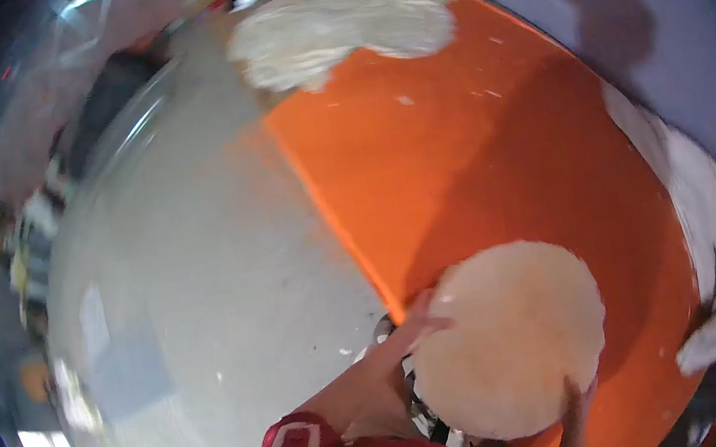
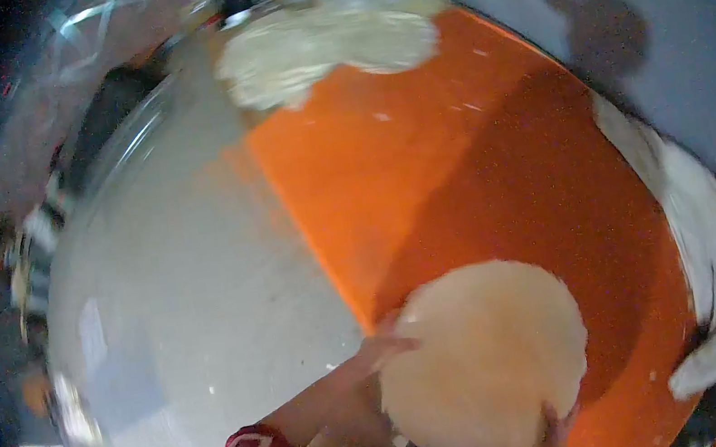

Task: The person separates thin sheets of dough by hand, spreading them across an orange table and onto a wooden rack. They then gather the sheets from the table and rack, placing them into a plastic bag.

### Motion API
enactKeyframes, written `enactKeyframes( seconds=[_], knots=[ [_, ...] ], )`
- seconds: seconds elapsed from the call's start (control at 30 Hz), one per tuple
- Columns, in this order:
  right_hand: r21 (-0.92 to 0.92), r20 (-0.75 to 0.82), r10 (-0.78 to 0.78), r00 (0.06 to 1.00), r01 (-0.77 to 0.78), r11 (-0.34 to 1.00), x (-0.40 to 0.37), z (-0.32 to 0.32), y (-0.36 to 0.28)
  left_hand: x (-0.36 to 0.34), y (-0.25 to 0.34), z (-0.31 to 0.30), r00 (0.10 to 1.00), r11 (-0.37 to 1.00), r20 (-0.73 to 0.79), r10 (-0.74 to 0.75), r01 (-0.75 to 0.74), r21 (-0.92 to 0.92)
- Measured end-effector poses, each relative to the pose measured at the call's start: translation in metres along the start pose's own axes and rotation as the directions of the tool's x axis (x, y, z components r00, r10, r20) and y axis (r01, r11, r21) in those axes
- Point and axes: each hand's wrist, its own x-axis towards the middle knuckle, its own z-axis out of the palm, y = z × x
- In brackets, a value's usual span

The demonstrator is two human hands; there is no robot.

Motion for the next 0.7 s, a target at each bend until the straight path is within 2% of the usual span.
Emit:
enactKeyframes(
  seconds=[0.03,0.1,0.17,0.2,0.27,0.33,0.37,0.4,0.43,0.47,0.5,0.57,0.6,0.67,0.7],
  knots=[
    [0.026,0.04,0.086,0.995,-0.088,0.996,-0.009,0.017,-0.025,-0.016,0.024,0.002,0.997,0.997,0.003,-0.073,0.073,-0.025],
    [-0.046,0.088,0.127,0.988,-0.124,0.991,-0.019,0.039,-0.05,0.003,-0.027,-0.009,0.969,0.934,0.23,0.086,0.002,-0.357],
    [-0.148,0.136,0.102,0.985,-0.081,0.986,-0.029,0.07,-0.071,0.002,-0.032,-0.011,0.974,0.964,0.06,0.22,-0.208,-0.167],
    [-0.188,0.155,0.083,0.984,-0.053,0.981,-0.036,0.089,-0.078,-0.005,-0.034,-0.02,0.974,0.952,-0.008,0.227,-0.224,-0.209],
    [-0.257,0.21,0.056,0.976,0.0,0.966,-0.047,0.138,-0.085,-0.017,-0.034,-0.052,0.969,0.955,-0.058,0.239,-0.246,-0.169],
    [-0.318,0.296,0.042,0.954,0.057,0.947,-0.061,0.195,-0.088,-0.033,-0.045,-0.107,0.906,0.925,-0.29,0.307,-0.356,-0.134],
    [-0.351,0.354,0.049,0.934,0.084,0.932,-0.071,0.231,-0.088,-0.06,-0.03,-0.149,0.941,0.991,-0.331,0.073,-0.106,-0.082],
    [-0.363,0.415,0.055,0.908,0.109,0.925,-0.078,0.269,-0.085,-0.075,-0.034,-0.19,0.916,0.985,-0.396,0.057,-0.116,-0.125],
    [-0.377,0.486,0.069,0.871,0.138,0.916,-0.088,0.307,-0.081,-0.093,-0.044,-0.228,0.875,0.98,-0.472,0.106,-0.171,-0.098],
    [-0.383,0.565,0.085,0.821,0.169,0.908,-0.098,0.349,-0.077,-0.115,-0.048,-0.265,0.822,0.973,-0.549,0.154,-0.221,-0.059],
    [-0.388,0.649,0.109,0.753,0.204,0.899,-0.107,0.389,-0.072,-0.139,-0.052,-0.299,0.771,0.969,-0.623,0.135,-0.234,-0.079],
    [-0.39,0.793,0.171,0.585,0.27,0.88,-0.137,0.475,-0.062,-0.199,-0.061,-0.354,0.651,0.9,-0.75,-0.122,-0.246,-0.36],
    [-0.379,0.847,0.198,0.494,0.299,0.876,-0.158,0.517,-0.055,-0.233,-0.066,-0.372,0.588,0.885,-0.795,-0.149,-0.279,-0.372],
    [-0.36,0.921,0.258,0.293,0.38,0.852,-0.197,0.591,-0.049,-0.296,-0.067,-0.39,0.432,0.706,-0.889,-0.152,-0.582,-0.403],
    [-0.348,0.936,0.282,0.211,0.424,0.836,-0.226,0.622,-0.038,-0.311,-0.088,-0.4,0.349,0.645,-0.924,-0.157,-0.672,-0.363]
  ],
)
